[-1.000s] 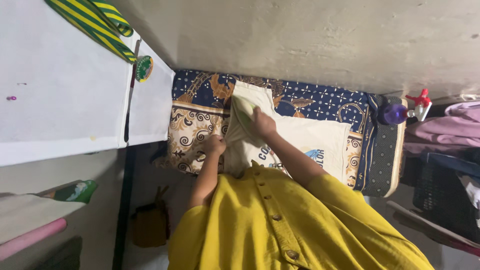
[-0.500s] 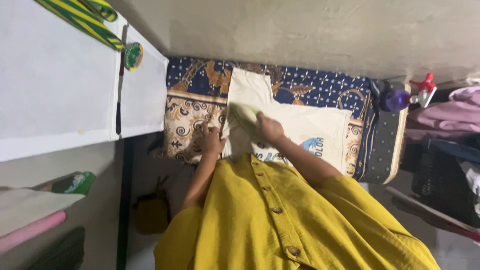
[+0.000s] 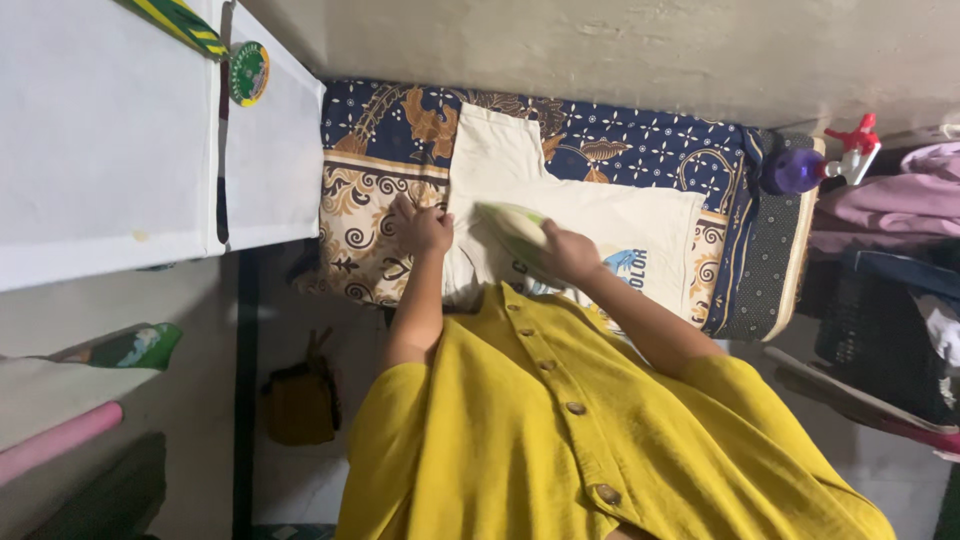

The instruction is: The person picks up a white t-shirt, spreads it out on a low surface, applies a liquid from a spray bottle, and irons the front of the garment using a hand-held iron.

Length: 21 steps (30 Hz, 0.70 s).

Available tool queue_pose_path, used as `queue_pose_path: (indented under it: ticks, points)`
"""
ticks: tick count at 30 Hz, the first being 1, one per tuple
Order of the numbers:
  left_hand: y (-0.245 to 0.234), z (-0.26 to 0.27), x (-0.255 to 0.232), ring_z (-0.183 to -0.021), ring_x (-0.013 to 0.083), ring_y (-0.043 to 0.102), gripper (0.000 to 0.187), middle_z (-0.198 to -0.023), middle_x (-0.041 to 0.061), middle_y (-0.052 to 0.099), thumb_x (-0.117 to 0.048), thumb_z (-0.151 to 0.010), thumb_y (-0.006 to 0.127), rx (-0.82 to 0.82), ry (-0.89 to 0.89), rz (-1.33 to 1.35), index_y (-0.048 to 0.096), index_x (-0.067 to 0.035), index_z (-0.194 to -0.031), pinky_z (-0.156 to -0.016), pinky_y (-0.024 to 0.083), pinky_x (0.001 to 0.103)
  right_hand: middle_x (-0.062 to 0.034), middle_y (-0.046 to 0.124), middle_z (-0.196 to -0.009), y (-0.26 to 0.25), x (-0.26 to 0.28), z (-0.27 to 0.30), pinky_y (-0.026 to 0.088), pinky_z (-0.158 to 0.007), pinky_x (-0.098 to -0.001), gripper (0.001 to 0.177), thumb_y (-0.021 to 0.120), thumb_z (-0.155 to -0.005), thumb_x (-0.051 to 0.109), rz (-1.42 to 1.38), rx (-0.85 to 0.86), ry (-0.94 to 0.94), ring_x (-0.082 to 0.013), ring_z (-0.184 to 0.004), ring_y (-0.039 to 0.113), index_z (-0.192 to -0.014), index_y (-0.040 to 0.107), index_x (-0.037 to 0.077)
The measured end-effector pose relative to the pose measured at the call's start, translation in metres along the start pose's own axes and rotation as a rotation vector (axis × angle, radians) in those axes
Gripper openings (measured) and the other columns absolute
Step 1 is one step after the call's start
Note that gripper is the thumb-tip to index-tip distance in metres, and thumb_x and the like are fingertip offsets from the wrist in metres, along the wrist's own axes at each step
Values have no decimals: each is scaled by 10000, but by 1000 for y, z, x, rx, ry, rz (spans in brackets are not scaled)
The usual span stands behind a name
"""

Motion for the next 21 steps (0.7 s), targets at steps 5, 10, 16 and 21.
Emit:
queue_pose_path:
  ticks: [5,10,16,21]
  points:
    - [13,-23,17,-1580,384,119,225,-1714,134,175,-399,-886,717,14,-55,167,791,-208,-979,-1154,312,618,-237,725,-890,-20,-16,21,567,-747,-513,501,694,-900,459,36,103,48,-417,-798,728,-1200,564,80]
    - [21,-30,22,-1577,432,54,228,-1706,157,146,-405,-887,742,13,12,97,824,-201,-949,-1227,221,607,-186,735,-847,-1,30,-42,555,-676,-532,409,616,-907,314,72,-55,-157,-403,-769,721,-1255,573,103]
    - [-10,2,20,-1567,419,13,215,-1704,138,39,-424,-861,754,249,56,-153,817,-231,-934,-1196,110,701,-188,731,-847,19,51,-50,545,-729,-543,322,576,-943,247,78,-2,-170,-416,-803,712,-1222,569,89]
    - [-28,37,16,-1567,399,67,277,-1725,138,26,-430,-782,805,173,136,-70,807,-183,-907,-1215,124,662,-213,723,-843,16,19,20,554,-719,-534,491,631,-886,298,108,144,-146,-415,-784,716,-1307,519,73]
Point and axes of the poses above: each hand's wrist, its own z-axis away from the middle knuckle, its own y-axis out of the palm, x = y × z, the point moved 7 cm from there along -z, towards the middle knuckle
